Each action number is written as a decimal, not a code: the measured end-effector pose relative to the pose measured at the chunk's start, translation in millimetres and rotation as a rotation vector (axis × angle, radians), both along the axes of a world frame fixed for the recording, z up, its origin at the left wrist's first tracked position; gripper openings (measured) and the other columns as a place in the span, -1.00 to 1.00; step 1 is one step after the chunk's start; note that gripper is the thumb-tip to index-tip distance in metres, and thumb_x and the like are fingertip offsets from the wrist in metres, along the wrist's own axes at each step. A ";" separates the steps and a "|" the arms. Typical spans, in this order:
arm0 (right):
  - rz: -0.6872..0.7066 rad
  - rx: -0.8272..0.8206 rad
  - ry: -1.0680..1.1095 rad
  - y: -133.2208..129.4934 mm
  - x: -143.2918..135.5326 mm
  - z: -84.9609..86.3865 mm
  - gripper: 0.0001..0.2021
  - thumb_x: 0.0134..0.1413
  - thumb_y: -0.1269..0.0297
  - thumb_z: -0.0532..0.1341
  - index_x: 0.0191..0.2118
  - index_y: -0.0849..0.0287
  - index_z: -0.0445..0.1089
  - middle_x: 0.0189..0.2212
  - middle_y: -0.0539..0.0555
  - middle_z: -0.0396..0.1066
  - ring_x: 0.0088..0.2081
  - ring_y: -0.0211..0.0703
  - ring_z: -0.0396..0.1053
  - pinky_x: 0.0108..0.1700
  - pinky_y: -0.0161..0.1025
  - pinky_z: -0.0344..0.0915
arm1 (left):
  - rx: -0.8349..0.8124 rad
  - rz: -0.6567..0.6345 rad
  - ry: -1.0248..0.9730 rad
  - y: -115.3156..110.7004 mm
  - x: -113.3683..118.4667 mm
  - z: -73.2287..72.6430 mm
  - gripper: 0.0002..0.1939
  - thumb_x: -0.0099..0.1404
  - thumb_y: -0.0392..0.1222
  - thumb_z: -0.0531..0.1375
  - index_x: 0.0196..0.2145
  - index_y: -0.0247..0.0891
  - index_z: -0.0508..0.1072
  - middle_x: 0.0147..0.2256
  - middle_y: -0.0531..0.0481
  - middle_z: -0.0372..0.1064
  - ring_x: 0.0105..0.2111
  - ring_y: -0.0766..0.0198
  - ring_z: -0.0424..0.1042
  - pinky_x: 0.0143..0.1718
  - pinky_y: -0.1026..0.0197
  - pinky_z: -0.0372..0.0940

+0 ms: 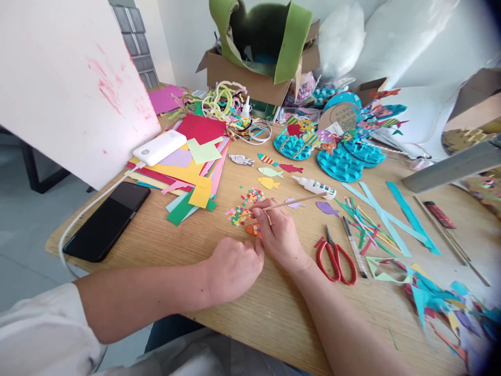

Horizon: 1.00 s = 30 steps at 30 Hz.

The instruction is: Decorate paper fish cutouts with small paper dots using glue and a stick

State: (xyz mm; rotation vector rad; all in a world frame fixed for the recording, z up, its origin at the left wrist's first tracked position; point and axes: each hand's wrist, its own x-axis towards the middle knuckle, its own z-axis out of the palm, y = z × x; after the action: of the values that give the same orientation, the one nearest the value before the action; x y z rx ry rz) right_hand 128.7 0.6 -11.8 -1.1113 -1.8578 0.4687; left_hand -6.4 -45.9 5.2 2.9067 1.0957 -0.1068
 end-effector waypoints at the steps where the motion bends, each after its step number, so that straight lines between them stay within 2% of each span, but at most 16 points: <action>1: 0.002 0.017 -0.007 0.4 -0.7 -0.4 -0.78 0.31 0.25 0.06 -0.35 0.12 0.37 -0.33 0.10 0.50 -0.25 -0.11 0.44 -0.16 -0.11 0.36 | -0.002 -0.001 0.002 0.0 -0.1 -0.2 -0.71 0.33 -0.40 -0.03 -0.11 -0.52 0.42 -0.52 -0.16 0.42 -0.58 0.12 0.47 -0.62 0.17 0.33; 8: 0.016 0.065 -0.017 2.1 -0.8 -4.0 -0.80 0.31 0.30 0.07 -0.36 0.12 0.34 -0.35 0.09 0.49 -0.28 -0.12 0.43 -0.17 -0.11 0.36 | -0.006 0.001 0.017 -0.2 -1.0 -2.0 -0.71 0.34 -0.40 -0.02 -0.08 -0.51 0.41 -0.51 -0.16 0.42 -0.56 0.17 0.47 -0.58 0.22 0.34; 15: 0.016 0.065 -0.034 5.1 -1.6 -7.3 -0.81 0.31 0.31 0.06 -0.32 0.11 0.36 -0.34 0.09 0.49 -0.27 -0.11 0.42 -0.16 -0.09 0.36 | 0.004 0.002 -0.009 0.3 0.1 -1.0 -0.77 0.28 -0.43 0.01 -0.22 -0.47 0.44 -0.53 -0.15 0.41 -0.60 0.12 0.45 -0.63 0.17 0.34; 21: 0.015 0.046 -0.017 5.6 -2.4 -9.0 -0.79 0.32 0.29 0.06 -0.34 0.12 0.36 -0.34 0.10 0.49 -0.26 -0.10 0.43 -0.17 -0.10 0.36 | 0.010 0.005 -0.006 -0.2 -0.3 -0.7 -0.79 0.27 -0.42 0.02 -0.23 -0.47 0.44 -0.53 -0.15 0.40 -0.60 0.14 0.45 -0.62 0.18 0.34; 25: -0.054 0.015 0.069 1.6 0.2 -3.2 -0.80 0.32 0.25 0.07 -0.30 0.12 0.38 -0.39 0.07 0.46 -0.32 -0.15 0.43 -0.24 -0.16 0.35 | 0.015 0.012 -0.009 -0.9 -0.9 -0.5 -0.72 0.28 -0.42 0.01 -0.13 -0.52 0.44 -0.52 -0.14 0.41 -0.59 0.12 0.46 -0.62 0.16 0.34; 30: -0.159 0.031 0.136 -2.4 14.5 3.3 -0.76 0.32 0.26 0.06 -0.37 0.14 0.37 -0.47 0.02 0.42 -0.43 -0.23 0.40 -0.33 -0.23 0.31 | 0.001 0.021 -0.001 -0.4 -0.5 -0.7 -0.57 0.25 -0.45 0.03 0.07 -0.60 0.35 -0.46 -0.17 0.46 -0.57 0.08 0.49 -0.62 0.12 0.36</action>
State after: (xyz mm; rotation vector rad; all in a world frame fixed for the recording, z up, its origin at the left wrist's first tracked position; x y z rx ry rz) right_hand 143.2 -1.9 -8.5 -1.1665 -1.6396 0.4126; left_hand -6.9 -46.3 4.4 2.8947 1.1268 -0.1036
